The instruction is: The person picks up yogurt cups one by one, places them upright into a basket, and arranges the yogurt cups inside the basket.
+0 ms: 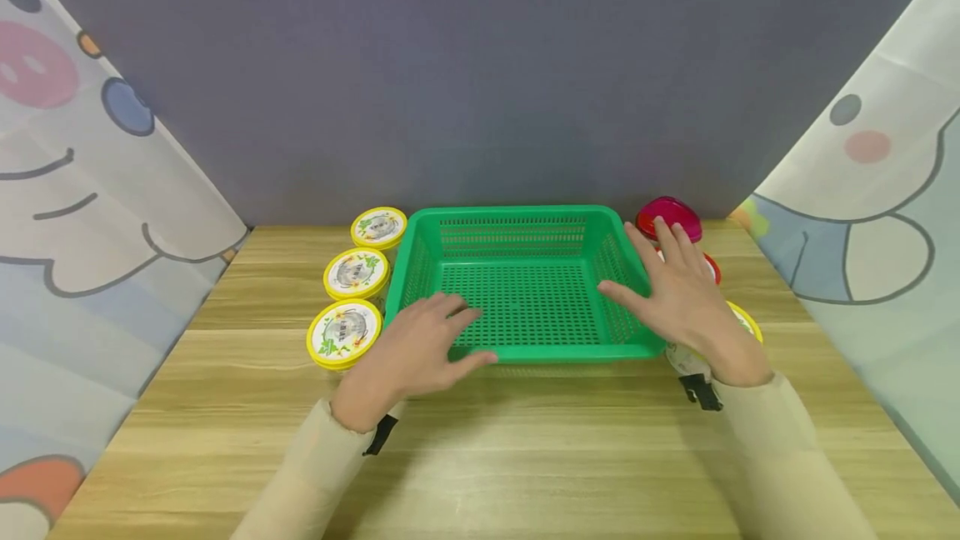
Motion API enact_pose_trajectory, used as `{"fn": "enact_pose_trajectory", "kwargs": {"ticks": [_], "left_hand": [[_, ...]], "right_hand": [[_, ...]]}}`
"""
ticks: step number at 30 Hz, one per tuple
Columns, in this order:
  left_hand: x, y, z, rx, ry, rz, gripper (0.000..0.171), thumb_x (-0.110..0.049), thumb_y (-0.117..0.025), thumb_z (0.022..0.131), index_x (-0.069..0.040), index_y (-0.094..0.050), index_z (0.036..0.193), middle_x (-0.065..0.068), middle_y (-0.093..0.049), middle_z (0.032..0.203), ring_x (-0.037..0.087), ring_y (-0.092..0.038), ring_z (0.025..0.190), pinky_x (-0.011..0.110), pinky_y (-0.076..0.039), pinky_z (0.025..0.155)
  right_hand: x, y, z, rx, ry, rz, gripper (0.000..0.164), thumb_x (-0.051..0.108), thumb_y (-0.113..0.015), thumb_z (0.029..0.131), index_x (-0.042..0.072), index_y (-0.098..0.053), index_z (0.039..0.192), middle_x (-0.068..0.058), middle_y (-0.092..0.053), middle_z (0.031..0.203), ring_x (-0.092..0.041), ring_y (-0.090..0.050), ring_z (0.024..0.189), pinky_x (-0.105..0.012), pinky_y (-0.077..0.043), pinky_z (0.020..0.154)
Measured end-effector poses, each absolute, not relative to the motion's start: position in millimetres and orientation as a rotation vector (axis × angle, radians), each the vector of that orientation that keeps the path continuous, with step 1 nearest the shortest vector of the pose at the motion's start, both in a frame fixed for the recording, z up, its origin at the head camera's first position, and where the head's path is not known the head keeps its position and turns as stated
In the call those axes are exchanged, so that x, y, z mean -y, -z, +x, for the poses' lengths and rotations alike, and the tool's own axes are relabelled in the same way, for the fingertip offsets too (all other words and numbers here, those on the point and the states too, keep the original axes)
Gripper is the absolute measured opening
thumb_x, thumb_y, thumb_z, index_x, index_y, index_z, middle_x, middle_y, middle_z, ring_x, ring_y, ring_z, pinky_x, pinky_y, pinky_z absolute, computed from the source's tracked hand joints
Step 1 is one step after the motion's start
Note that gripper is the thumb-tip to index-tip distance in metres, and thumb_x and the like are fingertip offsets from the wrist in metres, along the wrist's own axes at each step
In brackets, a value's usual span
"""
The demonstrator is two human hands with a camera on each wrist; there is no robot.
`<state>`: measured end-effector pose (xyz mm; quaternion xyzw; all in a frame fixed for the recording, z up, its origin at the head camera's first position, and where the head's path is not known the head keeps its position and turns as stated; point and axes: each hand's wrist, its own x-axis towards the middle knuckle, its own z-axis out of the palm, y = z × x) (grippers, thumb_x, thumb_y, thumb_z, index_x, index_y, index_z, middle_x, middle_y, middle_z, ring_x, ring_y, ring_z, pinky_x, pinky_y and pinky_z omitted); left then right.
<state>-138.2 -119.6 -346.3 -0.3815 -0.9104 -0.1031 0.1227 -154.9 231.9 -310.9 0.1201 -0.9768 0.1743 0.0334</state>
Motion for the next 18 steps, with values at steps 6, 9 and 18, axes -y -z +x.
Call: {"fn": "enact_pose_trajectory", "kwargs": {"ticks": [6, 9, 18], "left_hand": [[124.1, 352.2, -134.6, 2.661, 0.281, -1.125, 0.056, -0.056, -0.064, 0.094, -0.006, -0.071, 0.119, 0.004, -0.068, 0.108, 0.023, -0.063, 0.101, 0.041, -0.052, 0.09], [126.4, 355.2, -133.5, 2.649, 0.259, -1.128, 0.052, -0.055, -0.065, 0.094, -0.007, -0.072, 0.112, 0.002, -0.067, 0.101, 0.021, -0.062, 0.095, 0.039, -0.052, 0.088], [127.9, 361.9, -131.6, 2.587, 0.25, -1.097, 0.043, -0.055, -0.066, 0.093, -0.015, -0.064, 0.08, -0.006, -0.056, 0.076, 0.013, -0.052, 0.07, 0.03, -0.047, 0.062]], "right_hand": [[-241.1, 317.5, -151.8, 2.974, -0.516, 0.382, 0.091, 0.062, -0.052, 0.098, 0.015, -0.012, 0.164, -0.03, -0.005, 0.165, -0.053, -0.002, 0.15, -0.074, -0.007, 0.113], [-244.9, 320.2, -149.0, 2.973, -0.514, 0.372, 0.09, 0.062, -0.052, 0.098, 0.013, -0.014, 0.164, -0.031, -0.005, 0.164, -0.054, -0.001, 0.15, -0.074, -0.008, 0.112], [-260.0, 325.3, -144.8, 3.009, -0.442, 0.386, 0.092, 0.062, -0.055, 0.096, 0.012, -0.017, 0.163, -0.033, -0.009, 0.163, -0.057, -0.004, 0.148, -0.072, -0.008, 0.114]]}}
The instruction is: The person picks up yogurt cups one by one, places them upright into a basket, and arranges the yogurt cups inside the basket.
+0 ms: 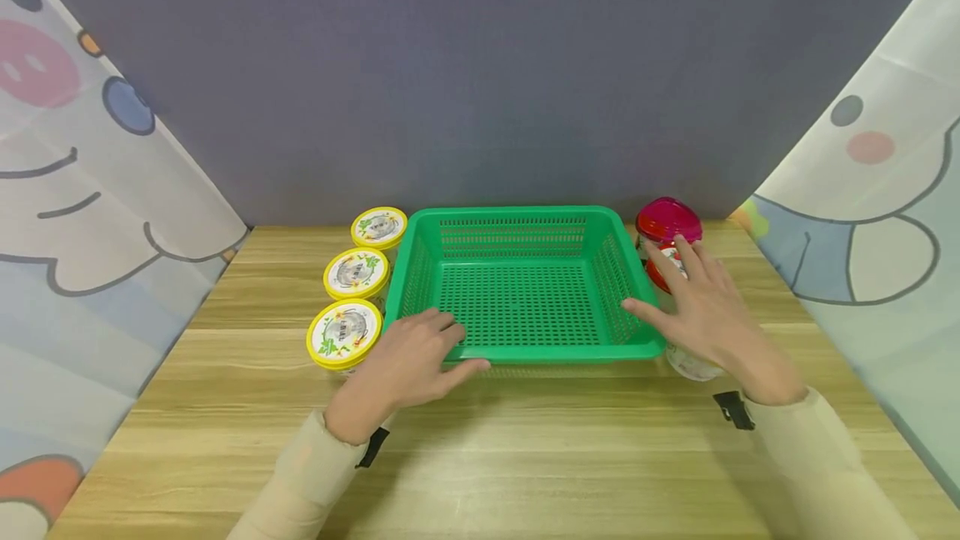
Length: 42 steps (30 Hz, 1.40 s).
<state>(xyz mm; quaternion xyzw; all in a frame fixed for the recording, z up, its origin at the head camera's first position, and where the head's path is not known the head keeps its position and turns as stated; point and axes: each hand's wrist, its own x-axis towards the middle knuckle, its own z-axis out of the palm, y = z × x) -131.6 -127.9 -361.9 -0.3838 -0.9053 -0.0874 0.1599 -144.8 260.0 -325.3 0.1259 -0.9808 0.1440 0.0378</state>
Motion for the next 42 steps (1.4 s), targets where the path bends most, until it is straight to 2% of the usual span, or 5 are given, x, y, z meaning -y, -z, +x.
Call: {"fn": "enact_pose_trajectory", "kwargs": {"ticks": [9, 18, 29, 37, 42], "left_hand": [[126.7, 359.0, -131.1, 2.599, 0.239, -1.073, 0.045, -0.056, -0.065, 0.094, -0.018, -0.056, 0.071, -0.008, -0.051, 0.068, 0.011, -0.049, 0.062, 0.026, -0.039, 0.051], [127.2, 356.2, -131.5, 2.647, 0.268, -1.074, 0.045, -0.056, -0.065, 0.094, -0.018, -0.055, 0.072, -0.009, -0.05, 0.068, 0.01, -0.049, 0.063, 0.027, -0.04, 0.052], [127.4, 354.8, -130.7, 2.668, 0.264, -1.053, 0.045, -0.057, -0.066, 0.093, -0.019, -0.054, 0.072, -0.01, -0.048, 0.068, 0.01, -0.049, 0.065, 0.026, -0.039, 0.052], [127.7, 355.0, -131.3, 2.682, 0.269, -1.054, 0.044, -0.056, -0.065, 0.094, -0.019, -0.056, 0.073, -0.009, -0.05, 0.07, 0.011, -0.051, 0.066, 0.027, -0.041, 0.053], [127.7, 354.4, -131.5, 2.7, 0.266, -1.048, 0.045, -0.057, -0.064, 0.094, -0.019, -0.055, 0.073, -0.01, -0.05, 0.07, 0.011, -0.05, 0.066, 0.027, -0.04, 0.053]], "right_hand": [[-267.8, 327.7, -141.9, 3.045, -0.359, 0.382, 0.092, 0.064, -0.054, 0.096, 0.007, -0.022, 0.161, -0.034, -0.01, 0.162, -0.056, -0.009, 0.146, -0.072, -0.008, 0.114], [-279.1, 331.0, -139.2, 3.043, -0.325, 0.364, 0.09, 0.062, -0.055, 0.097, 0.003, -0.026, 0.159, -0.036, -0.014, 0.16, -0.059, -0.012, 0.144, -0.073, -0.01, 0.112], [-300.3, 339.5, -134.1, 2.999, -0.369, 0.35, 0.084, 0.056, -0.058, 0.098, 0.004, -0.031, 0.157, -0.036, -0.022, 0.156, -0.059, -0.019, 0.139, -0.074, -0.014, 0.11], [-306.6, 346.6, -130.3, 3.033, -0.359, 0.345, 0.089, 0.057, -0.059, 0.097, 0.006, -0.024, 0.16, -0.035, -0.019, 0.158, -0.061, -0.021, 0.137, -0.077, -0.018, 0.105], [-305.7, 348.1, -127.2, 3.116, -0.371, 0.282, 0.093, 0.062, -0.057, 0.096, 0.003, -0.022, 0.16, -0.035, -0.012, 0.161, -0.064, -0.019, 0.138, -0.08, -0.021, 0.101]]}}
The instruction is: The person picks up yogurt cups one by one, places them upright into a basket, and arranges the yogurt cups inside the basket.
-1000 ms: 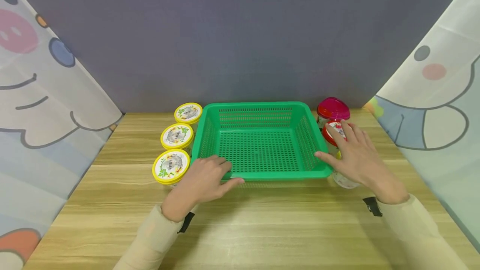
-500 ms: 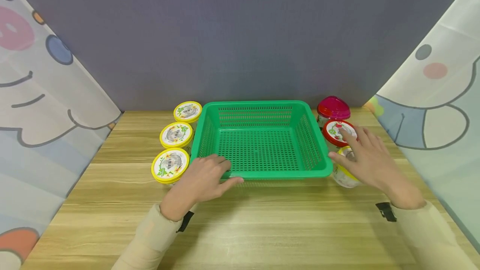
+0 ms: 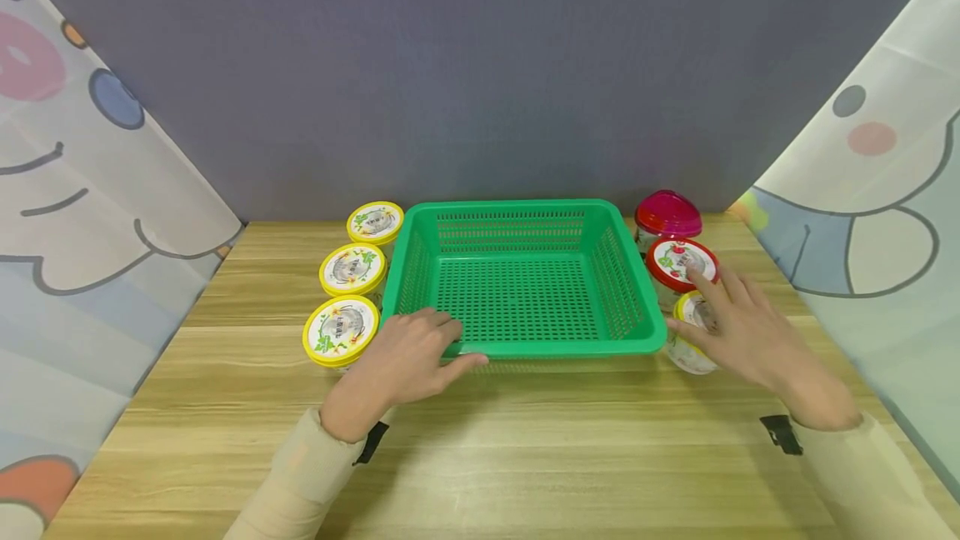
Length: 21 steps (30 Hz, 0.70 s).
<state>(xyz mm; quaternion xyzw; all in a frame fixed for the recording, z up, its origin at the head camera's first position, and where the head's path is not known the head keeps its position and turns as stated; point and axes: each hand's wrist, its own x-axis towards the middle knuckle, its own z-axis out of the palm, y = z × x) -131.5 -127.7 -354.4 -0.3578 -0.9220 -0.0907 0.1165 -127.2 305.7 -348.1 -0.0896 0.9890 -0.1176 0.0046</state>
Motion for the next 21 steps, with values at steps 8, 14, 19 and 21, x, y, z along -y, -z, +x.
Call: {"fn": "enact_pose_trajectory", "kwargs": {"ticks": [8, 14, 19, 21], "left_hand": [[127.3, 354.2, -131.3, 2.704, 0.264, -1.045, 0.045, -0.058, -0.063, 0.094, -0.019, -0.055, 0.072, -0.01, -0.049, 0.069, 0.01, -0.05, 0.066, 0.027, -0.04, 0.053], [127.5, 354.2, -130.9, 2.705, 0.268, -1.052, 0.044, -0.056, -0.064, 0.094, -0.019, -0.055, 0.073, -0.01, -0.049, 0.069, 0.01, -0.049, 0.066, 0.027, -0.04, 0.053], [127.6, 353.2, -131.1, 2.712, 0.258, -1.059, 0.043, -0.056, -0.063, 0.095, -0.018, -0.058, 0.076, -0.008, -0.052, 0.072, 0.012, -0.051, 0.067, 0.028, -0.042, 0.054], [127.5, 353.1, -131.2, 2.712, 0.252, -1.06, 0.043, -0.057, -0.062, 0.096, -0.019, -0.058, 0.076, -0.008, -0.053, 0.072, 0.012, -0.052, 0.067, 0.028, -0.042, 0.054]], "right_hand": [[-304.8, 347.7, -123.6, -3.028, 0.332, -0.219, 0.096, 0.067, -0.056, 0.094, 0.0, -0.027, 0.157, -0.04, -0.021, 0.153, -0.068, -0.023, 0.132, -0.081, -0.026, 0.099], [-304.7, 347.7, -121.8, -3.045, 0.299, -0.222, 0.091, 0.067, -0.058, 0.093, -0.001, -0.039, 0.151, -0.04, -0.033, 0.142, -0.066, -0.032, 0.124, -0.079, -0.035, 0.092], [-304.2, 343.1, -123.2, -3.03, 0.304, -0.23, 0.082, 0.061, -0.064, 0.092, 0.004, -0.043, 0.147, -0.039, -0.04, 0.135, -0.065, -0.036, 0.12, -0.078, -0.04, 0.085], [-304.4, 340.8, -124.7, -3.019, 0.302, -0.233, 0.078, 0.058, -0.067, 0.091, 0.006, -0.044, 0.145, -0.04, -0.042, 0.133, -0.065, -0.037, 0.119, -0.078, -0.041, 0.083]]}}
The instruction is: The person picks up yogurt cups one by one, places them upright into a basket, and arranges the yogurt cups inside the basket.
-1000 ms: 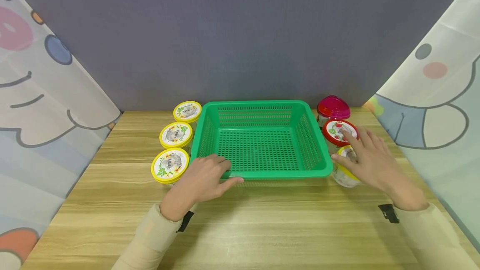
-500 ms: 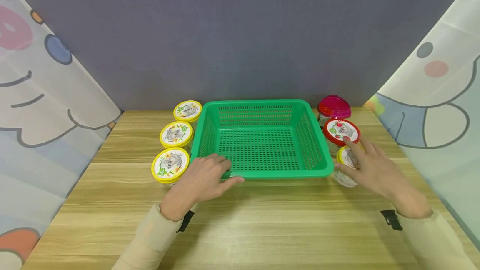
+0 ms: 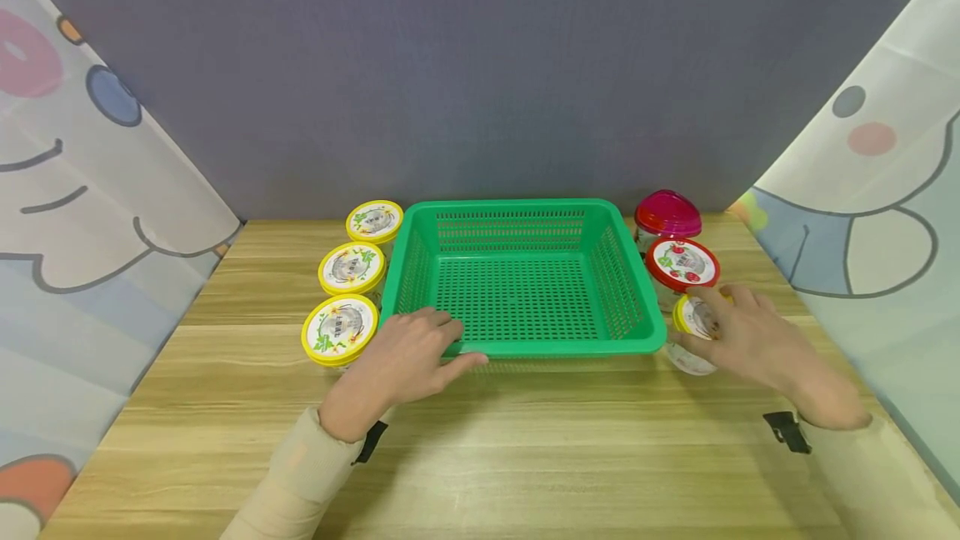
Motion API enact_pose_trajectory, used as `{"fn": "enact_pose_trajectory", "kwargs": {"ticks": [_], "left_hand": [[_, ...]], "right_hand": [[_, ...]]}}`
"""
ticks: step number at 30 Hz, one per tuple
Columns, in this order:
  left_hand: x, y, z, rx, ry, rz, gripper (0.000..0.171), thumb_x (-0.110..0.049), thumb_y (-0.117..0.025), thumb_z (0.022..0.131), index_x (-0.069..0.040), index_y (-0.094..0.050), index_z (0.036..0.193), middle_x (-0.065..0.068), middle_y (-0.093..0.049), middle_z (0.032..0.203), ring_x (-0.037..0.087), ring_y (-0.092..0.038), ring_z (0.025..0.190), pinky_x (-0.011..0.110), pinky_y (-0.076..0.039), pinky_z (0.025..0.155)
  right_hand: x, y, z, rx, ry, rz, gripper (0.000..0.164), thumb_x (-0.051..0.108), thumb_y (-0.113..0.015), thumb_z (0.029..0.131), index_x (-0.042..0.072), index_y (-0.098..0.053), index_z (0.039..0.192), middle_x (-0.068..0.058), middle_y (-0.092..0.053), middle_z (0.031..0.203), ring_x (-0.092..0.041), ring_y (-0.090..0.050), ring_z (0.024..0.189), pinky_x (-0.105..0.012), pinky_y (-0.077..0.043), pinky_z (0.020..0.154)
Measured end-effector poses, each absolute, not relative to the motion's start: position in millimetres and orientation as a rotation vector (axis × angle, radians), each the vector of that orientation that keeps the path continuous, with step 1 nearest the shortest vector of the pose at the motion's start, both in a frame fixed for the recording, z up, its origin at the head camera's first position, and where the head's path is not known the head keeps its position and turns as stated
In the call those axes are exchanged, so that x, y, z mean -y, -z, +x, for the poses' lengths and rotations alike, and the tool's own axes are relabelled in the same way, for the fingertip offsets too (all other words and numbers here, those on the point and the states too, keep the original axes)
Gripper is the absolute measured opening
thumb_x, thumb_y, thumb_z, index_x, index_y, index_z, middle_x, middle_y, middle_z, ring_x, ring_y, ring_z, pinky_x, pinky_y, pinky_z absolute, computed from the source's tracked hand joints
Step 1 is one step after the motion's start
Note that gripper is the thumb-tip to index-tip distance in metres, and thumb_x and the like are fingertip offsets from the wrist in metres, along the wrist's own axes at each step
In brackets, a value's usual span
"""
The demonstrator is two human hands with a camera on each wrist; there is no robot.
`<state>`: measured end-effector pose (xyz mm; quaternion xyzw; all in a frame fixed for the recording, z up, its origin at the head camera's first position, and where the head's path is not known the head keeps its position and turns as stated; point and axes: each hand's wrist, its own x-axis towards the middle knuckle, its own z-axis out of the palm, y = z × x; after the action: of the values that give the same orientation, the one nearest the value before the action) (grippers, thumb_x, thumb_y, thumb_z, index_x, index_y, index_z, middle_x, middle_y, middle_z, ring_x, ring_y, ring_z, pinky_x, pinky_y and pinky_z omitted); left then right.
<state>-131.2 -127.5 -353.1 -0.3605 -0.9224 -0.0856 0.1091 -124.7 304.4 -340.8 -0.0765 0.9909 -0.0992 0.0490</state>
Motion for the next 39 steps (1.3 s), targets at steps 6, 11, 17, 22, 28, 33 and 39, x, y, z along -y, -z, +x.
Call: {"fn": "enact_pose_trajectory", "kwargs": {"ticks": [6, 11, 17, 22, 28, 33, 39], "left_hand": [[127.2, 353.6, -131.2, 2.703, 0.254, -1.069, 0.044, -0.057, -0.061, 0.096, -0.018, -0.058, 0.076, -0.008, -0.053, 0.072, 0.012, -0.052, 0.067, 0.028, -0.042, 0.053], [127.3, 353.9, -130.9, 2.701, 0.256, -1.068, 0.042, -0.056, -0.062, 0.096, -0.018, -0.059, 0.077, -0.008, -0.054, 0.072, 0.012, -0.052, 0.067, 0.028, -0.043, 0.054], [127.0, 353.4, -130.5, 2.701, 0.255, -1.061, 0.042, -0.055, -0.063, 0.095, -0.018, -0.059, 0.077, -0.007, -0.055, 0.073, 0.013, -0.054, 0.069, 0.029, -0.044, 0.055], [127.3, 354.0, -130.5, 2.687, 0.264, -1.062, 0.043, -0.055, -0.064, 0.095, -0.017, -0.058, 0.076, -0.007, -0.053, 0.072, 0.012, -0.053, 0.067, 0.029, -0.043, 0.054], [127.8, 354.9, -130.4, 2.683, 0.26, -1.061, 0.043, -0.055, -0.064, 0.095, -0.017, -0.058, 0.076, -0.007, -0.054, 0.073, 0.013, -0.054, 0.068, 0.029, -0.044, 0.055], [128.3, 355.6, -130.3, 2.669, 0.249, -1.068, 0.043, -0.055, -0.063, 0.096, -0.017, -0.058, 0.076, -0.006, -0.053, 0.072, 0.014, -0.055, 0.069, 0.03, -0.045, 0.055], [128.3, 355.8, -130.8, 2.66, 0.25, -1.084, 0.043, -0.055, -0.061, 0.097, -0.018, -0.057, 0.075, -0.007, -0.052, 0.072, 0.014, -0.054, 0.069, 0.03, -0.044, 0.055]], "right_hand": [[-306.1, 336.3, -130.5, -3.004, 0.254, -0.261, 0.074, 0.056, -0.072, 0.088, 0.007, -0.051, 0.139, -0.035, -0.05, 0.119, -0.058, -0.044, 0.112, -0.07, -0.046, 0.078], [-307.5, 335.6, -132.1, -2.994, 0.244, -0.258, 0.072, 0.058, -0.071, 0.087, 0.01, -0.053, 0.138, -0.028, -0.052, 0.111, -0.051, -0.046, 0.106, -0.06, -0.049, 0.069], [-308.0, 336.2, -131.1, -3.004, 0.243, -0.266, 0.069, 0.056, -0.069, 0.089, 0.01, -0.054, 0.138, -0.023, -0.052, 0.106, -0.045, -0.046, 0.101, -0.052, -0.048, 0.064], [-307.1, 334.8, -131.0, -3.013, 0.241, -0.251, 0.072, 0.059, -0.066, 0.091, 0.008, -0.052, 0.139, -0.028, -0.051, 0.114, -0.049, -0.044, 0.106, -0.057, -0.049, 0.068], [-305.3, 330.9, -131.5, -3.048, 0.248, -0.287, 0.071, 0.062, -0.064, 0.091, 0.009, -0.054, 0.137, -0.026, -0.053, 0.114, -0.045, -0.046, 0.106, -0.06, -0.045, 0.08], [-303.5, 325.5, -131.8, -3.075, 0.228, -0.302, 0.074, 0.063, -0.062, 0.091, 0.008, -0.052, 0.141, -0.023, -0.055, 0.111, -0.038, -0.048, 0.103, -0.054, -0.046, 0.075], [-304.6, 319.0, -132.8, -3.118, 0.184, -0.32, 0.071, 0.058, -0.065, 0.09, 0.009, -0.053, 0.14, -0.024, -0.054, 0.109, -0.04, -0.048, 0.101, -0.053, -0.047, 0.072]]}}
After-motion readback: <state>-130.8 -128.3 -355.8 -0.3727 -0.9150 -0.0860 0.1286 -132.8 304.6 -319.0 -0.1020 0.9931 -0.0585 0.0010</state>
